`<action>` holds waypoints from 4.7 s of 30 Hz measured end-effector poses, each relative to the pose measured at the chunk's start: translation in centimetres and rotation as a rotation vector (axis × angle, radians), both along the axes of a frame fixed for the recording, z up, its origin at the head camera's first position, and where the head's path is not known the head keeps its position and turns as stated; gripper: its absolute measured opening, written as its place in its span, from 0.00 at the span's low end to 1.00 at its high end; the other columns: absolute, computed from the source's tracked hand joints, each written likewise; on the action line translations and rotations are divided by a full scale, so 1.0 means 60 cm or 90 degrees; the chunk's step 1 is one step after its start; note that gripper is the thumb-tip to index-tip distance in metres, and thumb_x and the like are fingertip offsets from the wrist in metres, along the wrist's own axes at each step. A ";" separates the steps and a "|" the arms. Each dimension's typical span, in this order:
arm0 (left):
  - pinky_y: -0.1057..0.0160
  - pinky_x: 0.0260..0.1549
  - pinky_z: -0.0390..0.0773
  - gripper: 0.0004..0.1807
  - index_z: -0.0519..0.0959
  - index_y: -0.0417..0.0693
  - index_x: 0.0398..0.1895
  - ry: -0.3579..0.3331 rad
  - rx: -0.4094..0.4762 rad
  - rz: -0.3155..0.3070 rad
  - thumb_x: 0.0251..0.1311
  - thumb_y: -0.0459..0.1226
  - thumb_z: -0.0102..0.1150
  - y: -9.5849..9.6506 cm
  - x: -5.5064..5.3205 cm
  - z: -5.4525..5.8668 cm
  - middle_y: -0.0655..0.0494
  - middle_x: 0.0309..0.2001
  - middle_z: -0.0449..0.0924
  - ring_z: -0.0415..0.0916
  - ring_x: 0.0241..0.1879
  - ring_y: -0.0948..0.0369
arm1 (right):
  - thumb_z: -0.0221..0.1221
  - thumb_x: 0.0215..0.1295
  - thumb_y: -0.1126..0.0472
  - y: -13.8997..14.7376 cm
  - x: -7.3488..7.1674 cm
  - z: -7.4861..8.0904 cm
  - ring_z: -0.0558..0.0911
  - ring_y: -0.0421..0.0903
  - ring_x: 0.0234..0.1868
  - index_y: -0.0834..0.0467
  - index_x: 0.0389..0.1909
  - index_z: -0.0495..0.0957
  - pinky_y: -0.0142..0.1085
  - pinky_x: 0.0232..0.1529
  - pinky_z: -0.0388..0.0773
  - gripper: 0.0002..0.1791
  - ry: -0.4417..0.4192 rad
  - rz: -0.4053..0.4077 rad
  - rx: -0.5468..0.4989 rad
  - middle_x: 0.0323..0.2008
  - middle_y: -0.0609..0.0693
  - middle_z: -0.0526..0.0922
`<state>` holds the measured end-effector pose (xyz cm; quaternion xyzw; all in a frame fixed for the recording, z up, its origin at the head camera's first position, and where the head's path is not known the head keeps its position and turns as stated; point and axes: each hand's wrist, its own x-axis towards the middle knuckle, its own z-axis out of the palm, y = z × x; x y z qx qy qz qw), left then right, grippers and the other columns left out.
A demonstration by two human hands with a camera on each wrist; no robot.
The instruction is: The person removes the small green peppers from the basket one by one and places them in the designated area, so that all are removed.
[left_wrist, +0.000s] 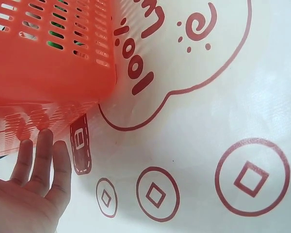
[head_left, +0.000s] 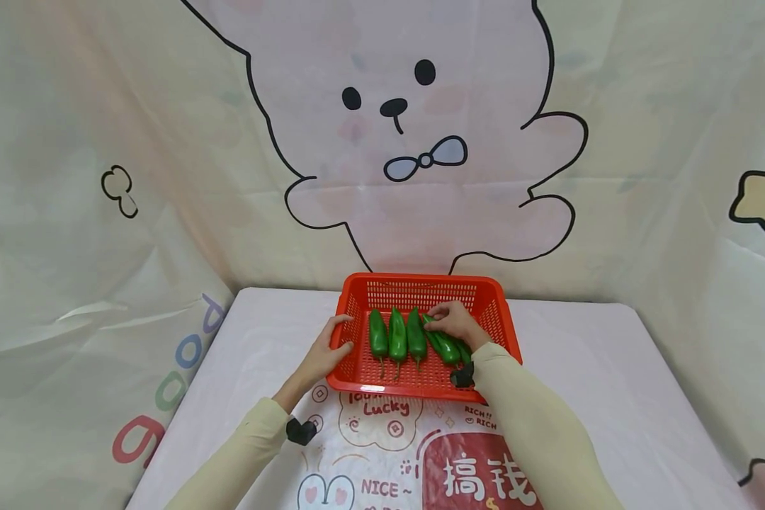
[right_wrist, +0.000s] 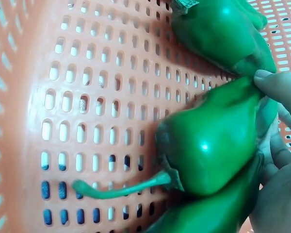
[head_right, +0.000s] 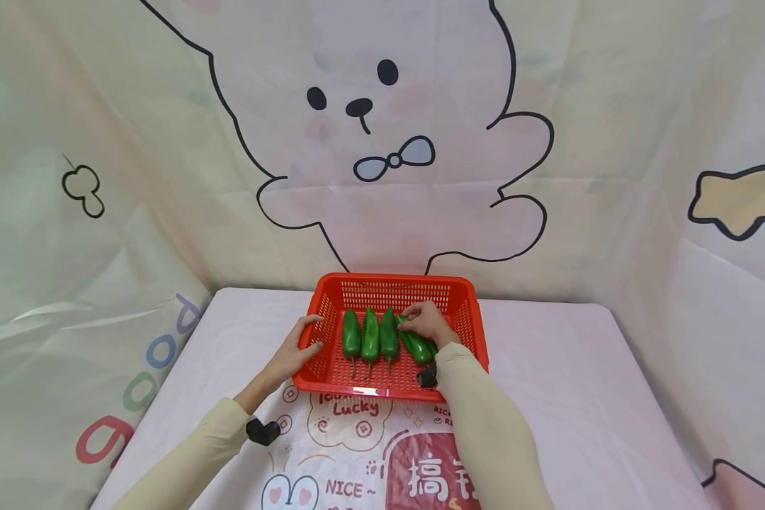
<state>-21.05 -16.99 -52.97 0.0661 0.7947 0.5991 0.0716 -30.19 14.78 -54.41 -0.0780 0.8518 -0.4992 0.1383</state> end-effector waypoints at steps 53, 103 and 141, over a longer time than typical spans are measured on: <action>0.46 0.37 0.85 0.27 0.67 0.56 0.69 -0.002 -0.021 0.037 0.69 0.28 0.53 0.002 0.000 -0.005 0.37 0.62 0.69 0.78 0.47 0.41 | 0.60 0.74 0.63 0.050 0.014 0.154 0.84 0.48 0.42 0.60 0.68 0.70 0.45 0.37 0.85 0.24 0.061 -0.009 -0.252 0.52 0.68 0.79; 0.36 0.43 0.81 0.27 0.63 0.44 0.71 -0.005 0.013 0.004 0.70 0.26 0.52 0.003 0.001 0.001 0.28 0.63 0.65 0.74 0.52 0.30 | 0.63 0.70 0.68 0.247 0.155 0.131 0.84 0.43 0.51 0.55 0.69 0.69 0.39 0.46 0.83 0.28 0.061 -0.080 -0.308 0.56 0.55 0.78; 0.46 0.44 0.83 0.31 0.64 0.54 0.73 -0.050 0.078 -0.023 0.70 0.31 0.60 -0.034 0.000 -0.017 0.35 0.67 0.66 0.75 0.57 0.38 | 0.66 0.69 0.62 0.354 0.120 0.047 0.71 0.44 0.60 0.55 0.74 0.66 0.33 0.45 0.82 0.34 0.118 -0.066 -0.112 0.68 0.68 0.65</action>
